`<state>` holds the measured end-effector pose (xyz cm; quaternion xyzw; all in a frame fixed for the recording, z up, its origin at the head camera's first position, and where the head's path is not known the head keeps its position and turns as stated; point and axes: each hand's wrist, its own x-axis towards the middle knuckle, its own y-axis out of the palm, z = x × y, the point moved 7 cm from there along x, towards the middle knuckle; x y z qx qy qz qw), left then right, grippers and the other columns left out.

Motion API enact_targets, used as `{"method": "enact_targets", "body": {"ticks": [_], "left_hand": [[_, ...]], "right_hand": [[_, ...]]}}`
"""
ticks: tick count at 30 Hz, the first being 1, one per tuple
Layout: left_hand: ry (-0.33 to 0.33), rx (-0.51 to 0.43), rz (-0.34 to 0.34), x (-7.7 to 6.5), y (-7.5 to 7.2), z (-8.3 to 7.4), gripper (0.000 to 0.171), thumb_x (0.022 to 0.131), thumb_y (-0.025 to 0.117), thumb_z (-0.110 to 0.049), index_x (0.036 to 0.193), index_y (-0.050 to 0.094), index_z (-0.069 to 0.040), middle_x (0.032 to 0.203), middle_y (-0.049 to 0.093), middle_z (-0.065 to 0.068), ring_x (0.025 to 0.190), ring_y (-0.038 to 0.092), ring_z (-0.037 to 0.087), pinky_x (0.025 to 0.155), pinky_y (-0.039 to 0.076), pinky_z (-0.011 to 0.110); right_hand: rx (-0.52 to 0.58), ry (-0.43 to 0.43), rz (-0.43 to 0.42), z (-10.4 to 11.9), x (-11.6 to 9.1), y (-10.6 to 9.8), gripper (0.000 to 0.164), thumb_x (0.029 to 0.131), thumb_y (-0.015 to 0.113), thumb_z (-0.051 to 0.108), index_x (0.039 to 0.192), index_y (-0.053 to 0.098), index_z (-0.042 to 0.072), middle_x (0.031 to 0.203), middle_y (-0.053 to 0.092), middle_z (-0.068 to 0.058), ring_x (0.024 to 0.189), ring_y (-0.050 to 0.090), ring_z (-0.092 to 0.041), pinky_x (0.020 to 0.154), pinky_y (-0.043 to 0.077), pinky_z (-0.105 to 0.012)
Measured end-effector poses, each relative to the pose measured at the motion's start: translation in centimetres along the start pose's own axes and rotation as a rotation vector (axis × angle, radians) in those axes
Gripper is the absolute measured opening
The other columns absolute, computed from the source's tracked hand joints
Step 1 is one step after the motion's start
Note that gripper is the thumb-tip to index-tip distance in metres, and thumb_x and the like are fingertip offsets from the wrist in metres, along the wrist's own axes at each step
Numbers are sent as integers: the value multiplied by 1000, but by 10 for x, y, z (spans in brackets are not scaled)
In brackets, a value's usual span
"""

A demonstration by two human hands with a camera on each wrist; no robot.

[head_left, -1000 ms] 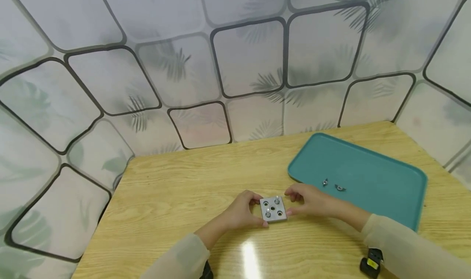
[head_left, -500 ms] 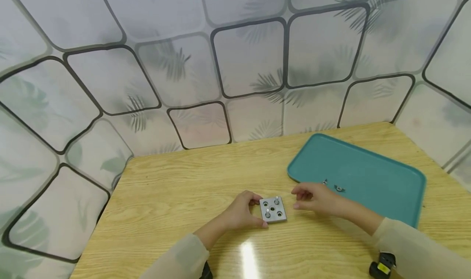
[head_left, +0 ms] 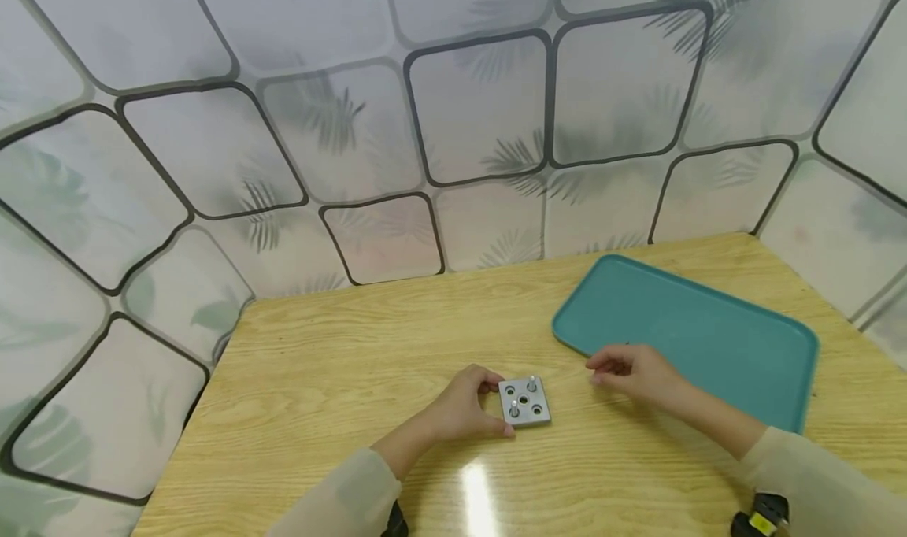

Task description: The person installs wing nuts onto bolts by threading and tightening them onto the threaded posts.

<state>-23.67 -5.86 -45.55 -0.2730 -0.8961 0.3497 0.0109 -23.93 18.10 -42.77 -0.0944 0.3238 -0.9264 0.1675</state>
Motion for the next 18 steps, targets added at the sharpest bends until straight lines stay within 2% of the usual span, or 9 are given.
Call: {"method": "enact_targets", "body": {"ticks": [8,12,18], "left_hand": [[10,-3,3,0,1,-1,65,67,86,-28,119,54,-5,109,51,-2,103,48,14,95,41,31],[4,3,-1,0,1,0,66,67,86,-28,119,54,-5,109,52,-1,104,49,15,96,41,32],[-4,7,-7,0,-1,0,66,67,86,-30,119,55,-5,109,52,-2,103,48,15,96,41,32]], "right_hand": [[-8,9,-54,-8,-14,-17,22,86,68,14,102,69,-1,87,70,-5,75,60,0,64,50,-23],[21,22,-70,-15,-19,-26,24,86,68,13,105,68,-3,90,70,-9,76,60,1,63,51,-23],[6,87,-93,-31,-25,-38,27,87,68,16,107,67,-2,91,70,-8,74,60,2,62,51,-24]]}}
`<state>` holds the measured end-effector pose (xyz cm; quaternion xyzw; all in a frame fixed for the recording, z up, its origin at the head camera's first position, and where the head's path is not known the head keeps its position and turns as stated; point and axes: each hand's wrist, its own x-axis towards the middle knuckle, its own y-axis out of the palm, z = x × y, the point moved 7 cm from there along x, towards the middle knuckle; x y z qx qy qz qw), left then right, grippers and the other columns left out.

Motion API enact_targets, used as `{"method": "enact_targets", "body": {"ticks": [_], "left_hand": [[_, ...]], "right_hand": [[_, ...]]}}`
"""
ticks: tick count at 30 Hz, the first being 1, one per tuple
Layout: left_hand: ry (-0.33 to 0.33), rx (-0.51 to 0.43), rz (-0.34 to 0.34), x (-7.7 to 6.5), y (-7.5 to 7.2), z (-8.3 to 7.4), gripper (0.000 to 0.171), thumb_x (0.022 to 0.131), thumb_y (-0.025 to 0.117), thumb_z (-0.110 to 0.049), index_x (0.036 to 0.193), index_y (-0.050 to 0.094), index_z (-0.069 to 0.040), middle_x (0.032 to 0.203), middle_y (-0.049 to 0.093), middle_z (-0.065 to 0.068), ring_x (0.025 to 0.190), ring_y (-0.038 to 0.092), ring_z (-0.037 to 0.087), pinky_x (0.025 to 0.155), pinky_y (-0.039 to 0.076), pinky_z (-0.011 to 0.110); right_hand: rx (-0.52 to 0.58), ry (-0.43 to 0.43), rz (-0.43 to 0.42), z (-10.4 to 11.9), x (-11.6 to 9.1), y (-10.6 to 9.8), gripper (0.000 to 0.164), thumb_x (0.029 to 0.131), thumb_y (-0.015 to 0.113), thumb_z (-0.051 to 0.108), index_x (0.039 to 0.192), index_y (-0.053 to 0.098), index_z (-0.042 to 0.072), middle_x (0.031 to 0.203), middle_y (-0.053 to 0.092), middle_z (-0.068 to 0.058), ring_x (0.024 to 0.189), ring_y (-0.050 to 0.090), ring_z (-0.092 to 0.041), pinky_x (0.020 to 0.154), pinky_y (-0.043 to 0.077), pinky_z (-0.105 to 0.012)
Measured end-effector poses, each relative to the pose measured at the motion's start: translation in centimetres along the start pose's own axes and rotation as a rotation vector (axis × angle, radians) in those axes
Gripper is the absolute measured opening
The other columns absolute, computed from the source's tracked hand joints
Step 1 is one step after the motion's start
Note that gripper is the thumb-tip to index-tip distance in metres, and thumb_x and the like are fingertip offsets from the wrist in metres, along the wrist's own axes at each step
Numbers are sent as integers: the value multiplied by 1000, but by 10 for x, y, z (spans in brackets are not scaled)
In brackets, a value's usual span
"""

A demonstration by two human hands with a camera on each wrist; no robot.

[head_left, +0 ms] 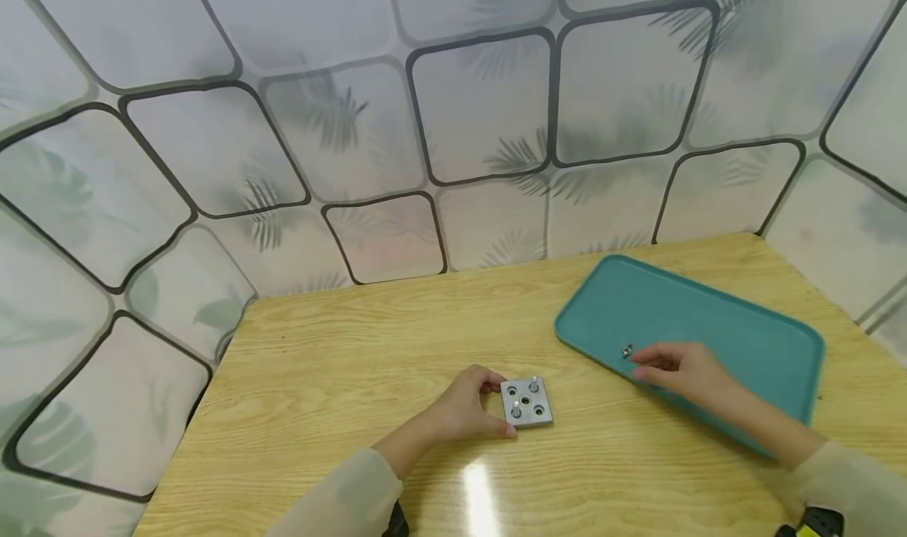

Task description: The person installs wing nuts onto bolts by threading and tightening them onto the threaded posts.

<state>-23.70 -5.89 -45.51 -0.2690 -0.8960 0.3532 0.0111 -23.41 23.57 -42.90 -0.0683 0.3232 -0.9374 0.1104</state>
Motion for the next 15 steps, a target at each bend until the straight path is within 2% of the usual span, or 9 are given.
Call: {"method": "enact_targets", "body": {"ticks": [8,15], "left_hand": [[1,6,0,1,-1,0,66,67,86,-29,119,55,-5,109,52,-1,103,49,15,95,41,31],[13,12,2,1,-1,0,66,67,86,-30,119,55,-5,108,52,-2,102,48,14,95,41,31]], "right_hand": [[-61,53,-45,-12,-7,-17,29,87,68,22,106,68,-1,88,70,-5,73,59,2,61,51,-25],[-99,95,-61,-23,-11,-27,35,86,69,25,108,66,-2,89,70,-7,72,58,3,60,50,-25]]}}
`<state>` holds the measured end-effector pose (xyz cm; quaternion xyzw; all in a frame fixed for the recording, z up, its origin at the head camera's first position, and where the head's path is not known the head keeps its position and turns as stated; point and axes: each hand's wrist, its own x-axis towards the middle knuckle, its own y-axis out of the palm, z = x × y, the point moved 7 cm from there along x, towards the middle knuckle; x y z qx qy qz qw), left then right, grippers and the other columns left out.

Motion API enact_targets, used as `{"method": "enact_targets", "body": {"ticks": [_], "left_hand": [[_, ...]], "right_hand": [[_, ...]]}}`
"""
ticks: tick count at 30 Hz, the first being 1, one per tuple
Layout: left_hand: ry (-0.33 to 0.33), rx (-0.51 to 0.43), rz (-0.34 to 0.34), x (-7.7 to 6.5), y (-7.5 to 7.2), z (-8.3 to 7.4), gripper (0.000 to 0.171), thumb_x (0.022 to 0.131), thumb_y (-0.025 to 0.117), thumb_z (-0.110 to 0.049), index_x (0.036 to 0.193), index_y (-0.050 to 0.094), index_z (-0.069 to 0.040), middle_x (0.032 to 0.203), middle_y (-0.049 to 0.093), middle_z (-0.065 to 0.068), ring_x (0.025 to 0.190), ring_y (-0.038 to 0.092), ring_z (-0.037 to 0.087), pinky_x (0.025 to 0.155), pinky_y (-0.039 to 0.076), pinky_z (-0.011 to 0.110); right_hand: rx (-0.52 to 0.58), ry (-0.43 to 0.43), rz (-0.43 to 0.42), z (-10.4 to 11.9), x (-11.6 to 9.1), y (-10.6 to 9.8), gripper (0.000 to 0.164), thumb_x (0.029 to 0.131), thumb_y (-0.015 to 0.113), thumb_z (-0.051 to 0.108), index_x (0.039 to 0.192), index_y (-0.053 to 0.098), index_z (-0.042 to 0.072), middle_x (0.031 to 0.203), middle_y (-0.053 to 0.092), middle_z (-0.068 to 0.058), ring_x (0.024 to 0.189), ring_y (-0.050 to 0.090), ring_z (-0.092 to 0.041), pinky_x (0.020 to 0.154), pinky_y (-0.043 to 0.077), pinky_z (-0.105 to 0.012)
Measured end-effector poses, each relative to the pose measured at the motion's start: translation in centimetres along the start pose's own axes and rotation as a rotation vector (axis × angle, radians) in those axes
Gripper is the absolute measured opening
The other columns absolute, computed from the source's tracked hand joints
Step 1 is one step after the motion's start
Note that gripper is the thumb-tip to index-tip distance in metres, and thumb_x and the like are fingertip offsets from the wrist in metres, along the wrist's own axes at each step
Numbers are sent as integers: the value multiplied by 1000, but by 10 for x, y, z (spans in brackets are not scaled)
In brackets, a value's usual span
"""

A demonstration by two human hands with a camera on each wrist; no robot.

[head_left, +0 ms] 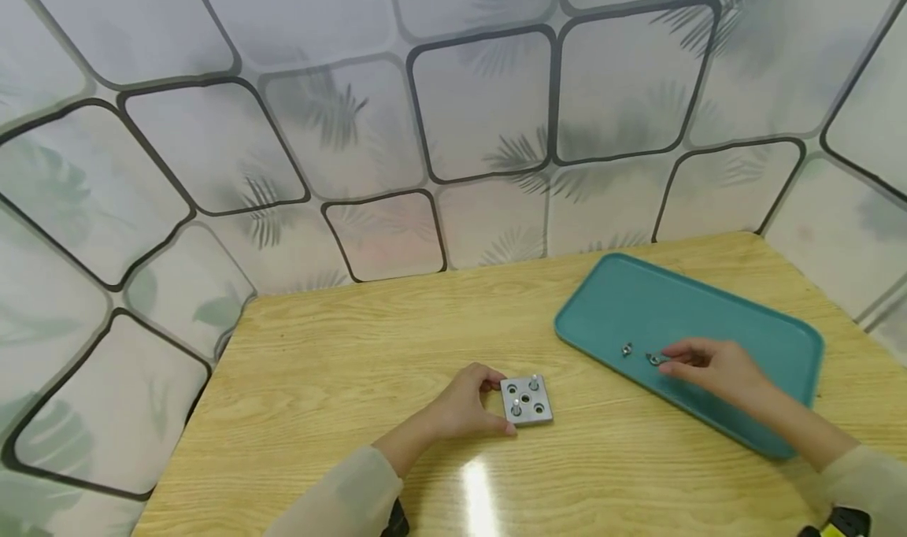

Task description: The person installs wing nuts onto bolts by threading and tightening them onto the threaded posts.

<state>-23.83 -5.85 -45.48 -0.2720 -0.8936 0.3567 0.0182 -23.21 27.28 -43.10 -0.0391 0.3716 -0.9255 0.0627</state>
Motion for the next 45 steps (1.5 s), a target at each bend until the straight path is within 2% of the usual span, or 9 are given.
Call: {"method": "enact_targets", "body": {"ticks": [8,13,25,34,45], "left_hand": [[-14,0,5,-1,0,1,67,67,86,-31,120,54,-7,109,52,-3,103,48,13,95,41,30],[-20,-17,5,-2,0,-1,65,67,86,-30,119,55,-7,108,51,-3,103,47,15,94,40,31],[-18,-14,11,-1,-2,-3,65,68,85,-32,120,54,-9,109,50,-4,104,47,14,96,40,32],[-8,-26,15,-3,0,-1,65,68,85,-31,120,54,-7,109,51,-3,105,48,15,97,40,33],[-1,-25,11,-1,0,0,65,68,86,-30,120,54,-6,109,51,-1,104,48,16,96,40,32]], "right_hand": [[-76,-6,-9,-7,8,-7,37,86,70,27,109,65,-2,88,67,-5,71,54,2,58,48,-25],[-108,-45,-5,-7,15,-10,35,85,71,22,107,65,-3,86,66,-5,70,54,1,57,47,-24],[-157,-111,4,-3,17,-2,29,81,74,20,102,68,0,81,66,0,69,55,0,59,47,-24],[-176,-95,24,-4,16,7,23,81,74,19,97,71,3,82,67,-1,69,55,-1,58,46,-24],[-206,-45,31,-6,18,6,15,83,72,23,87,72,8,81,69,-3,73,61,-18,60,48,-31]]}}
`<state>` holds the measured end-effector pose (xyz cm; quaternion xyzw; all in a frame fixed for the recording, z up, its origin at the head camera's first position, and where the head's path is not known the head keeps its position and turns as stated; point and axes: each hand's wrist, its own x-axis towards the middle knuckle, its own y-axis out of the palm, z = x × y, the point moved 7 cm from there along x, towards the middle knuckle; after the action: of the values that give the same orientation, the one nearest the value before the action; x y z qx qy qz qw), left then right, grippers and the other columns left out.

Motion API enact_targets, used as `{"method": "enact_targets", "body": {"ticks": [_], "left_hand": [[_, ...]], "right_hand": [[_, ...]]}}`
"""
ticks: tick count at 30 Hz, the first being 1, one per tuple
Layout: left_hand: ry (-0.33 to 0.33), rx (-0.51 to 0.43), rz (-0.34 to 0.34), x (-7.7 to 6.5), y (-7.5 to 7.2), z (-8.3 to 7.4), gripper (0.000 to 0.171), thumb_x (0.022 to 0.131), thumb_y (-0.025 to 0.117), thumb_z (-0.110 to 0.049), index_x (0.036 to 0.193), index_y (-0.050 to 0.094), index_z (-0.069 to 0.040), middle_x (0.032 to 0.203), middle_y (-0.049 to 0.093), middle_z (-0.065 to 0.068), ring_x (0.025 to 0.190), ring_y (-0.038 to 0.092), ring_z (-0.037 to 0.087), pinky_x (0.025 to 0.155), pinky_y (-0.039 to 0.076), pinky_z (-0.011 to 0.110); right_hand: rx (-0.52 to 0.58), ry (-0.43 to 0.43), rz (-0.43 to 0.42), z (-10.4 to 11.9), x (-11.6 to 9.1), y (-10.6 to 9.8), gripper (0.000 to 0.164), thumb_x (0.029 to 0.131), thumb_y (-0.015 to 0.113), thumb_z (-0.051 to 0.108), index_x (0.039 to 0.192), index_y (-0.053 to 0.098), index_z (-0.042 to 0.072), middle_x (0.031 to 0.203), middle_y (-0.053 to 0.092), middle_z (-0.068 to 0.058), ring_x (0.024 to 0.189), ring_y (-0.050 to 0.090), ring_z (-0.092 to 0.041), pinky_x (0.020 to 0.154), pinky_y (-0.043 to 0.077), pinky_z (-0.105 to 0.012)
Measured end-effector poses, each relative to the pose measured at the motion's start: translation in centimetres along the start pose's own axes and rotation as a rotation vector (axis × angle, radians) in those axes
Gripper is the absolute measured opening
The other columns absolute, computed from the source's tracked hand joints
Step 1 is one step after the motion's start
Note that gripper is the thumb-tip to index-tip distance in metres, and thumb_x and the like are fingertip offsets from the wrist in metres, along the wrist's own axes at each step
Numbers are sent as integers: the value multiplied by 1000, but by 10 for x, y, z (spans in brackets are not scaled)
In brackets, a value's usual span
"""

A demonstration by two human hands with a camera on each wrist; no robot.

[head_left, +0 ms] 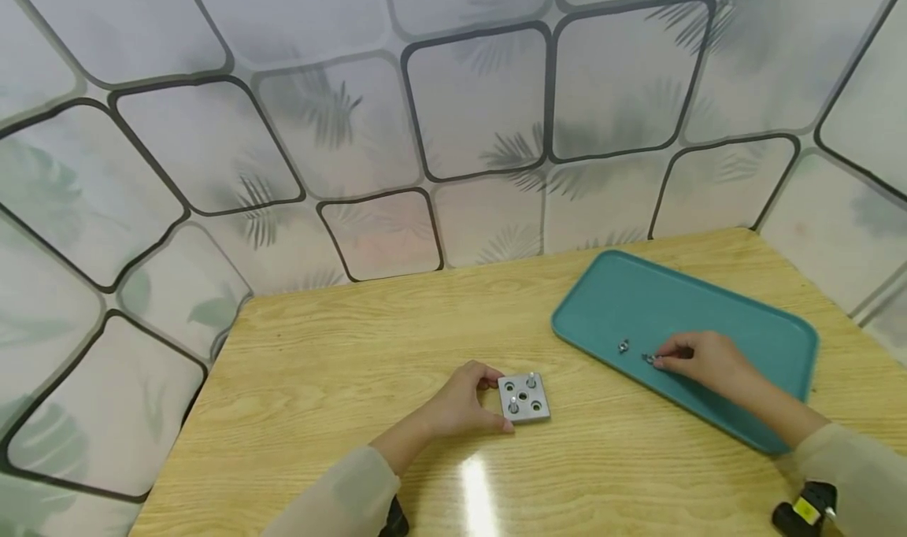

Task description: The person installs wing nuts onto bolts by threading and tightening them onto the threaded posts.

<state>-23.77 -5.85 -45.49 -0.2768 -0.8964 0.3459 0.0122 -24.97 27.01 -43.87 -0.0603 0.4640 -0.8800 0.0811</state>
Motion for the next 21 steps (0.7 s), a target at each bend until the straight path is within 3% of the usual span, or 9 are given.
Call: {"method": "enact_targets", "body": {"ticks": [21], "left_hand": [[17,14,-1,0,0,0,65,68,85,-30,119,54,-6,107,51,-1,102,48,15,94,40,30]], "right_hand": [[17,-29,-9,8,-4,-5,11,85,70,20,85,72,9,79,68,1,67,56,-3,56,45,-25]]}}
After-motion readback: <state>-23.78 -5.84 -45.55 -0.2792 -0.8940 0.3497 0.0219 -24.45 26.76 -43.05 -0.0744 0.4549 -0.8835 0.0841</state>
